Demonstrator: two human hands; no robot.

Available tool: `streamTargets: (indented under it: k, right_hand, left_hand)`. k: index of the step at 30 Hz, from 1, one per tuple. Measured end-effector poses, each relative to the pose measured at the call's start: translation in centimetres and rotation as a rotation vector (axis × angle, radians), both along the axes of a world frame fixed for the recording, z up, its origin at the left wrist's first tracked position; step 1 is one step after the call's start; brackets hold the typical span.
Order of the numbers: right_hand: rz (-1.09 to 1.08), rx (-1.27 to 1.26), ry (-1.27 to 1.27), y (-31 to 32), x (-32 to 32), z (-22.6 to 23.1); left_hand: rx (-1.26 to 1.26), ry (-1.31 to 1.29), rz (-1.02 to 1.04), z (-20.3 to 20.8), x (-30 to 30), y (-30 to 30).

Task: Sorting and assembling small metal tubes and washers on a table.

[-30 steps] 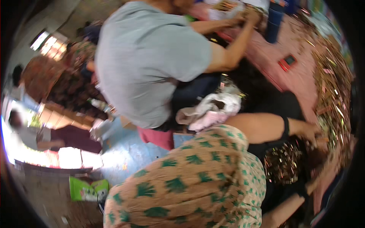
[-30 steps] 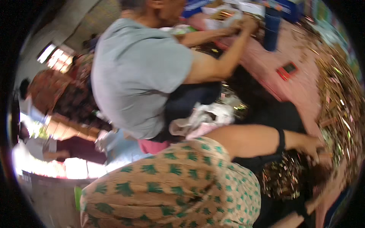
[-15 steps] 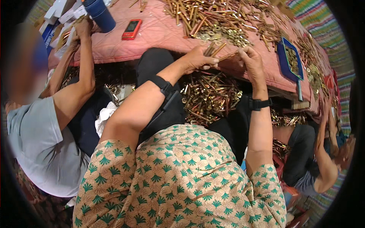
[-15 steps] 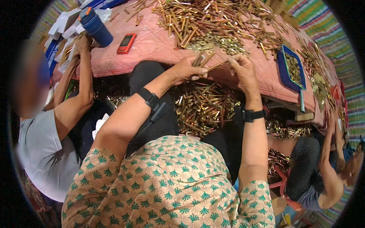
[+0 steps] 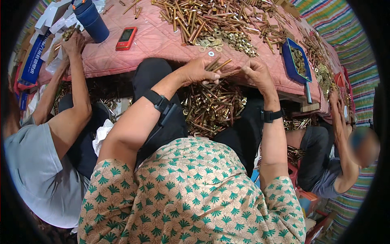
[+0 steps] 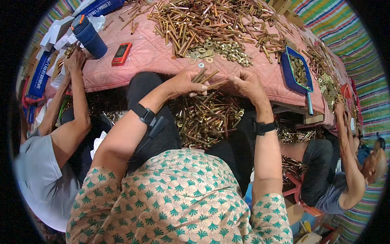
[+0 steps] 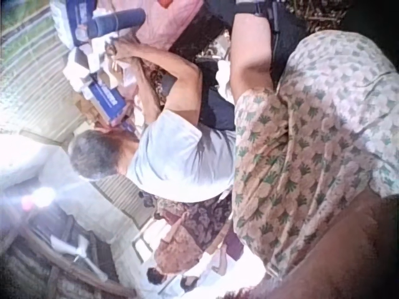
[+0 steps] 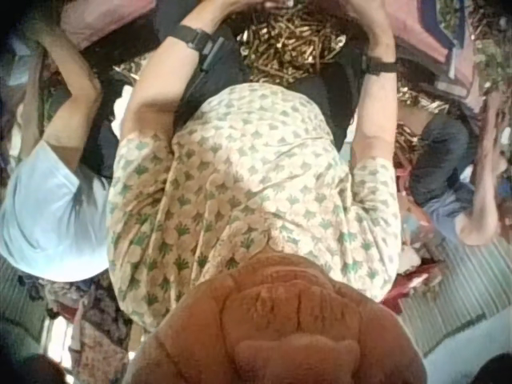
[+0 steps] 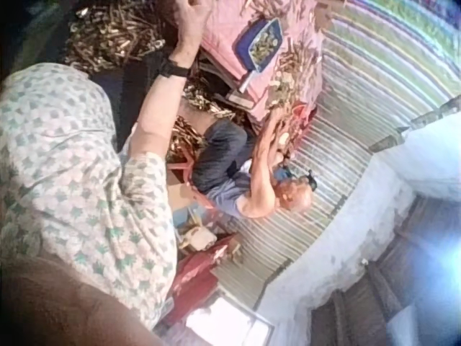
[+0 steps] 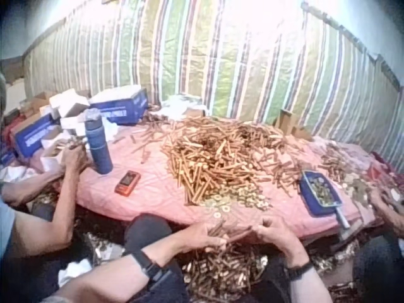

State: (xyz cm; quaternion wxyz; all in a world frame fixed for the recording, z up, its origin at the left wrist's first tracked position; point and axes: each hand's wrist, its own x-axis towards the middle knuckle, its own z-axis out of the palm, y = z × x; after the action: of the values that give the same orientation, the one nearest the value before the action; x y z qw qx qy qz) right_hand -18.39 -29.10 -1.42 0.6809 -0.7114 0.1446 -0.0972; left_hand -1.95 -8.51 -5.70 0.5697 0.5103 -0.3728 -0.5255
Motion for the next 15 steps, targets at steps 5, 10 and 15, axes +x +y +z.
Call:
streamTargets:
  k: [5,10,15]
  right_hand:
    - [-0.315,-0.445,-0.045,-1.7,2.4,0.8]
    - [-0.466,-0.847,-0.093,-5.6,6.1,-0.1]
    - [-0.511,-1.087,0.057,-7.5,10.0,-1.5]
  left_hand:
    - [-0.023,-0.021,0.049,0.0,0.2,0.2]
    - [0.024,0.171,0.303,1.3,0.6,0.4]
    - [-0.033,0.395,0.279,0.9,1.3,0.5]
